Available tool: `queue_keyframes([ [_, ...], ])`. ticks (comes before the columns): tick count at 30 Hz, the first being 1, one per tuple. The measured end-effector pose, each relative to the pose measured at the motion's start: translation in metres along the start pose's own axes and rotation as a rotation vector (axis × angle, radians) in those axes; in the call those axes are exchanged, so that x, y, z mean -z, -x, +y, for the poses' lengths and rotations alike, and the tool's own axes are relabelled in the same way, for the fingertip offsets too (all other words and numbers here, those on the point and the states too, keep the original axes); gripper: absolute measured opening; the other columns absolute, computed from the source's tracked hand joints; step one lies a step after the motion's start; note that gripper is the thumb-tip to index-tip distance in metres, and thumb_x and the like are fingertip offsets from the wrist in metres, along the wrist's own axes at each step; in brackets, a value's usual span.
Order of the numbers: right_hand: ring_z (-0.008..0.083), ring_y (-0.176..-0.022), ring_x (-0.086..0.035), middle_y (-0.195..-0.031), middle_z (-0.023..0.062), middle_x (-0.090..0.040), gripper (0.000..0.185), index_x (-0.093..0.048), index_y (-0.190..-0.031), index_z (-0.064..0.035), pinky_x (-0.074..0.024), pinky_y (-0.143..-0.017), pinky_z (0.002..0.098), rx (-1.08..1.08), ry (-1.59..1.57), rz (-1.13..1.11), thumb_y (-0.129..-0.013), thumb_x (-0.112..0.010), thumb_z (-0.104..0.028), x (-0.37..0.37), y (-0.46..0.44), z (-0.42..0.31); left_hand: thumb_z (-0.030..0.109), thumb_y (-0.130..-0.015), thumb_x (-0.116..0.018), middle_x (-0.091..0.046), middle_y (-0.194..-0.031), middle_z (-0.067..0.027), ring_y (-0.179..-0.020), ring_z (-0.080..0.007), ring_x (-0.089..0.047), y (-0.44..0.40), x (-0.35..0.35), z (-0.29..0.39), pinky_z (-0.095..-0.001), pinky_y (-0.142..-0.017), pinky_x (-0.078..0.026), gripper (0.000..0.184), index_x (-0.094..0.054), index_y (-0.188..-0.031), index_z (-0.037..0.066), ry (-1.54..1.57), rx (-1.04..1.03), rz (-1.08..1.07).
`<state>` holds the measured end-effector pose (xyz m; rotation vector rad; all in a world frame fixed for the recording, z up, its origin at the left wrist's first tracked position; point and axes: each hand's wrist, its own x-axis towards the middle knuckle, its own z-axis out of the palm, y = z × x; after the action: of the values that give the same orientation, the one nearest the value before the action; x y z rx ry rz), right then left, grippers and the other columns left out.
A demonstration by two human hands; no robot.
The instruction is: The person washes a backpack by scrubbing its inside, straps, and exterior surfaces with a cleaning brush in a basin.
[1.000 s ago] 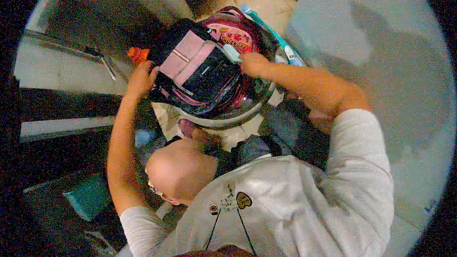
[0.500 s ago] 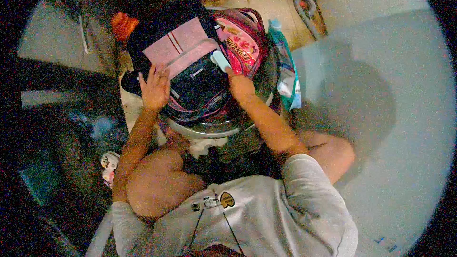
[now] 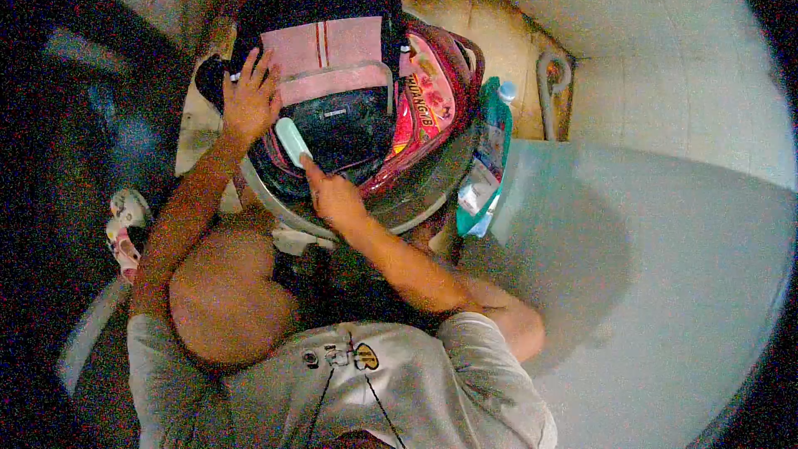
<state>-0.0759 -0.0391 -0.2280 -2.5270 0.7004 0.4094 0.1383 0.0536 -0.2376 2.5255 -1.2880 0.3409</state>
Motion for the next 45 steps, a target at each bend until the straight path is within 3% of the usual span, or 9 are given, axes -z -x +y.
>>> queue_keyframes([
  [4, 0.0381, -0.057, -0.058, -0.065, 0.0248, -0.056, 0.036, -0.044, -0.125, -0.0193, -0.0444, -0.051, 0.0494, -0.246, -0.045, 0.131, -0.089, -0.041, -0.022, 0.028, -0.020, 0.059, 0.023, -0.077, -0.054, -0.035, -0.134, -0.0027, -0.129, -0.0219, -0.025, -0.002, 0.001, -0.004, -0.0610, -0.089, -0.032, 0.036, -0.055, -0.111, 0.010, -0.007, -0.008, -0.039],
  [9, 0.0398, -0.054, -0.055, -0.062, 0.0243, -0.055, 0.043, -0.042, -0.128, -0.0226, -0.0435, -0.049, 0.0480, 0.181, -0.032, 0.074, -0.085, -0.049, -0.018, -0.016, 0.007, 0.023, 0.024, -0.077, -0.054, -0.038, -0.131, -0.0008, -0.128, -0.0219, -0.026, 0.000, -0.003, -0.004, -0.0591, -0.090, -0.033, 0.037, -0.055, -0.112, 0.010, 0.023, -0.040, -0.008],
  [15, 0.0402, -0.058, -0.057, -0.067, 0.0240, -0.057, 0.038, -0.045, -0.124, -0.0172, -0.0439, -0.050, 0.0474, -0.167, -0.013, 0.214, -0.087, -0.047, -0.020, 0.035, -0.025, 0.058, 0.024, -0.078, -0.053, -0.040, -0.129, 0.0001, -0.127, -0.0219, -0.027, 0.003, -0.001, -0.006, -0.0587, -0.091, -0.031, 0.037, -0.054, -0.111, 0.009, 0.060, -0.074, -0.016],
  [19, 0.0405, -0.060, -0.057, -0.071, 0.0230, -0.059, 0.041, -0.046, -0.125, -0.0186, -0.0466, -0.055, 0.0454, 0.243, -0.048, 0.020, -0.084, -0.045, -0.010, 0.000, -0.002, 0.018, 0.025, -0.079, -0.051, -0.040, -0.129, 0.0002, -0.128, -0.0219, -0.025, 0.001, -0.002, -0.009, -0.0588, -0.092, -0.029, 0.036, -0.054, -0.112, 0.010, 0.086, -0.075, -0.025],
  [25, 0.0387, -0.054, -0.057, -0.061, 0.0257, -0.055, 0.039, -0.045, -0.125, -0.0184, -0.0441, -0.048, 0.0490, -0.109, -0.018, 0.313, -0.086, -0.047, -0.017, 0.027, -0.051, 0.048, 0.026, -0.078, -0.052, -0.041, -0.128, -0.0002, -0.129, -0.0222, -0.022, 0.006, -0.005, -0.012, -0.0596, -0.094, -0.028, 0.036, -0.055, -0.111, 0.011, 0.100, -0.067, -0.042],
  [28, 0.0408, -0.057, -0.057, -0.067, 0.0279, -0.055, 0.039, -0.048, -0.123, -0.0184, -0.0431, -0.051, 0.0490, 0.275, -0.028, 0.123, -0.084, -0.050, -0.015, 0.003, -0.023, -0.005, 0.026, -0.078, -0.052, -0.042, -0.126, -0.0006, -0.129, -0.0220, -0.021, 0.003, 0.002, -0.012, -0.0599, -0.093, -0.029, 0.037, -0.056, -0.111, 0.011, 0.109, -0.065, -0.152],
  [33, 0.0421, -0.060, -0.057, -0.069, 0.0266, -0.057, 0.034, -0.048, -0.121, -0.0148, -0.0452, -0.052, 0.0497, -0.111, 0.071, 0.266, -0.087, -0.045, -0.017, 0.052, -0.064, 0.028, 0.026, -0.079, -0.051, -0.041, -0.127, -0.0007, -0.129, -0.0226, -0.022, 0.007, -0.004, -0.014, -0.0603, -0.092, -0.029, 0.036, -0.056, -0.111, 0.010, 0.142, -0.078, -0.061],
  [36, 0.0377, -0.054, -0.058, -0.064, 0.0208, -0.058, 0.050, -0.025, -0.135, -0.0263, -0.0445, -0.048, 0.0497, 0.253, 0.213, 0.177, -0.088, -0.039, -0.018, 0.002, -0.049, 0.047, 0.026, -0.079, -0.051, -0.042, -0.127, -0.0010, -0.129, -0.0228, -0.023, 0.007, 0.000, -0.013, -0.0604, -0.092, -0.029, 0.036, -0.055, -0.111, 0.010, 0.170, -0.077, -0.057],
  [45, 0.0392, -0.074, -0.059, -0.082, 0.0263, -0.058, 0.032, -0.051, -0.119, -0.0213, -0.0458, -0.064, 0.0470, -0.126, 0.107, -0.033, -0.087, -0.045, -0.022, 0.094, -0.011, 0.066, 0.024, -0.080, -0.051, -0.041, -0.128, -0.0020, -0.128, -0.0242, -0.024, 0.010, 0.004, -0.017, -0.0619, -0.093, -0.027, 0.036, -0.055, -0.111, 0.008, 0.216, -0.113, -0.046],
])
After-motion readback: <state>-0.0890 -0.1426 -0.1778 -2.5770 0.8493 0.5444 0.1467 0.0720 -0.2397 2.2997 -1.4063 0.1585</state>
